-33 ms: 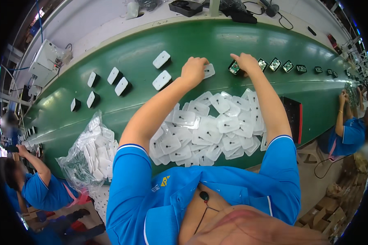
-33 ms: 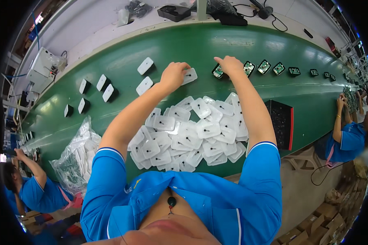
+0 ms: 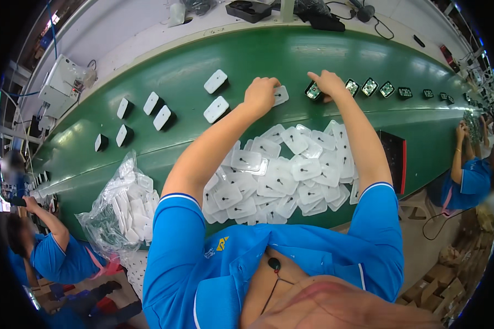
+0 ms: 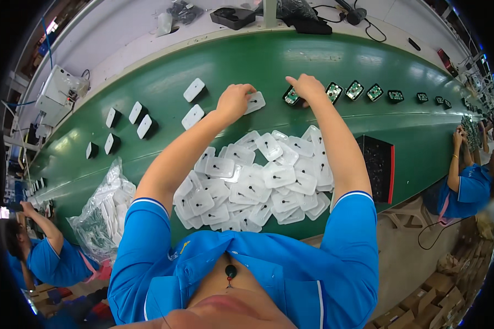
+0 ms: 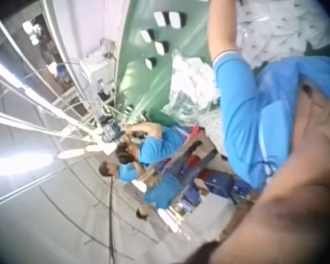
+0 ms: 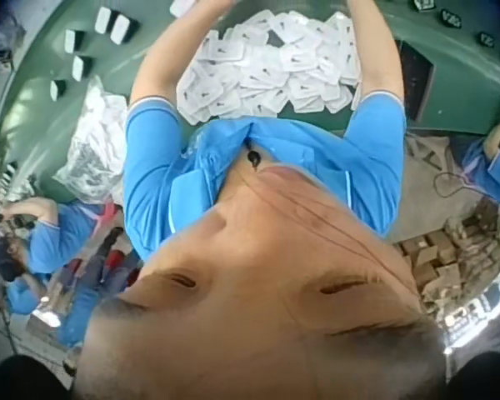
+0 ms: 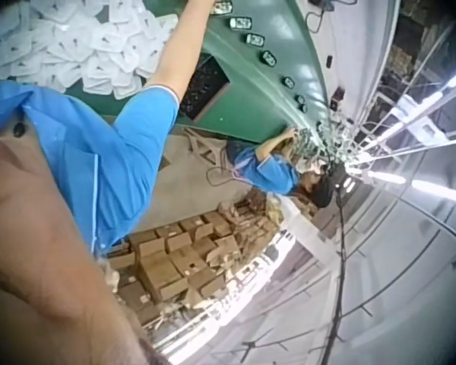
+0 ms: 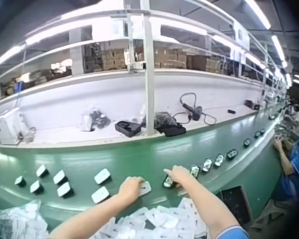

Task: Assembling small electronic components by inserting internal modules into white plastic housings at a factory workstation.

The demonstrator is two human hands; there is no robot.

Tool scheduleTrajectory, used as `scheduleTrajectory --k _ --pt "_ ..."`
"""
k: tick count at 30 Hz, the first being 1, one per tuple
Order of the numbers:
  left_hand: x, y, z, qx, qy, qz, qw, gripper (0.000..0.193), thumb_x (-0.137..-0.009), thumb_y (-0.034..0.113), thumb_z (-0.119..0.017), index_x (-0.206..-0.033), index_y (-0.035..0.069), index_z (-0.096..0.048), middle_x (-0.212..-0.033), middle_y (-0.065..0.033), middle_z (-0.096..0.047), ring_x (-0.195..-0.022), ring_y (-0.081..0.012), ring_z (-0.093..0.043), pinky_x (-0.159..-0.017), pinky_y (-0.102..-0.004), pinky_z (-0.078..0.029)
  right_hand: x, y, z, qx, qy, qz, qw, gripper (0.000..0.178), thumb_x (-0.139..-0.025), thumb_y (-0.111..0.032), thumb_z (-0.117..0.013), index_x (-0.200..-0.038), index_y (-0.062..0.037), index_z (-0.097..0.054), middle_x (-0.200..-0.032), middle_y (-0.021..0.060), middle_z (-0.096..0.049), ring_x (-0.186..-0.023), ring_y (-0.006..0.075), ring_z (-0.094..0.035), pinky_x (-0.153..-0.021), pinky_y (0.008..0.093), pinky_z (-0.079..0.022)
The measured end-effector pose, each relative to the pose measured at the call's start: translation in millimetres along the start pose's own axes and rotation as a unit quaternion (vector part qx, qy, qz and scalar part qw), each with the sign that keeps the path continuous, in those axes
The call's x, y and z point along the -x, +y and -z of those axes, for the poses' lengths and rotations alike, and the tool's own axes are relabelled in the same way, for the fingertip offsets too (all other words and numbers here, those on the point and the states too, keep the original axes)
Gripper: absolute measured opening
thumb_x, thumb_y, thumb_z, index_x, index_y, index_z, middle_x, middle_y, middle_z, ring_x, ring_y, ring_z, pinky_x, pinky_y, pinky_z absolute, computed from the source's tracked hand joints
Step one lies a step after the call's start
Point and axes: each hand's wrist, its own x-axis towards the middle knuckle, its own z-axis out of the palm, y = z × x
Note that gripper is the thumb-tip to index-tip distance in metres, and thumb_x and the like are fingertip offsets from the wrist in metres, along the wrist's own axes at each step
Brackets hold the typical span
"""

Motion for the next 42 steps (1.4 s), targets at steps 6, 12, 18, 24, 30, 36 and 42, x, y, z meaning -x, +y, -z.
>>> scheduleTrajectory --k 6,12,18,24,30,36,42 --pt "-5 -4 -26 -0.118 -0.003 0.011 0.993 0.029 -0.079 0.012 -0.060 -0.108 0.006 -0.057 -0.103 -0.0071 -0.057 -0.097 -0.0254 -0.052 -0.080 -0.0353 -0.044 -18 19 -22 -0.317 -0.039 0.127 0.939 0.029 -0.081 -0.020 -0.060 -0.105 -0.0037 -0.056 -0.091 0.0131 -0.061 -0.082 0.0262 -0.060 -0.074 0.0378 -0.048" --pt "13 -13 -28 -0.161 -0.022 -0.096 0.982 0.041 -0.077 0.013 -0.064 -0.115 0.009 -0.051 -0.109 -0.0052 -0.051 -0.099 -0.0233 -0.050 -0.082 -0.0349 -0.044 -15 44 -1 -0.123 -0.052 0.257 0.957 0.038 -0.074 -0.006 -0.064 -0.111 -0.0034 -0.054 -0.098 0.0125 -0.062 -0.086 0.0261 -0.060 -0.081 0.0351 -0.047" --pt "14 -15 -25 -0.120 -0.022 -0.114 0.986 0.041 -0.076 0.007 -0.063 -0.115 0.008 -0.052 -0.108 -0.0063 -0.053 -0.099 -0.0245 -0.051 -0.085 -0.0347 -0.043 -6 60 -10 0.008 -0.096 0.266 0.959 0.040 -0.074 -0.007 -0.064 -0.112 -0.0037 -0.052 -0.103 0.0114 -0.062 -0.093 0.0293 -0.059 -0.081 0.0366 -0.046" --pt "24 -16 -12 -0.028 -0.001 -0.091 0.995 0.046 -0.075 0.001 -0.061 -0.119 0.007 -0.050 -0.119 -0.0066 -0.054 -0.106 -0.0263 -0.052 -0.091 -0.0343 -0.042 30 13 -23 -0.092 0.010 0.355 0.930 0.037 -0.073 -0.001 -0.062 -0.109 -0.0066 -0.055 -0.100 0.0100 -0.063 -0.090 0.0273 -0.058 -0.080 0.0335 -0.046" --pt "34 -16 -5 -0.003 -0.005 -0.115 0.993 0.050 -0.076 -0.002 -0.055 -0.124 0.007 -0.049 -0.130 -0.0066 -0.051 -0.115 -0.0251 -0.050 -0.094 -0.0333 -0.040 34 -7 -41 -0.048 0.021 0.460 0.886 0.027 -0.075 -0.003 -0.061 -0.101 -0.0085 -0.055 -0.094 0.0061 -0.062 -0.088 0.0248 -0.057 -0.076 0.0344 -0.046" --pt "38 -17 -9 -0.070 -0.039 -0.091 0.993 0.051 -0.078 -0.004 -0.048 -0.128 0.007 -0.048 -0.135 -0.0058 -0.048 -0.121 -0.0227 -0.047 -0.096 -0.0331 -0.039 34 -15 -45 -0.016 -0.013 0.445 0.895 0.032 -0.074 -0.003 -0.062 -0.105 -0.0086 -0.057 -0.096 0.0061 -0.062 -0.087 0.0247 -0.058 -0.078 0.0334 -0.047" --pt "42 -23 -16 -0.109 -0.021 -0.107 0.988 0.043 -0.085 0.008 -0.044 -0.127 0.008 -0.048 -0.135 -0.0039 -0.048 -0.124 -0.0222 -0.045 -0.099 -0.0368 -0.036 37 -12 -59 -0.029 0.048 0.451 0.890 0.024 -0.075 -0.003 -0.060 -0.098 -0.0102 -0.058 -0.093 0.0023 -0.062 -0.088 0.0212 -0.057 -0.074 0.0306 -0.047"
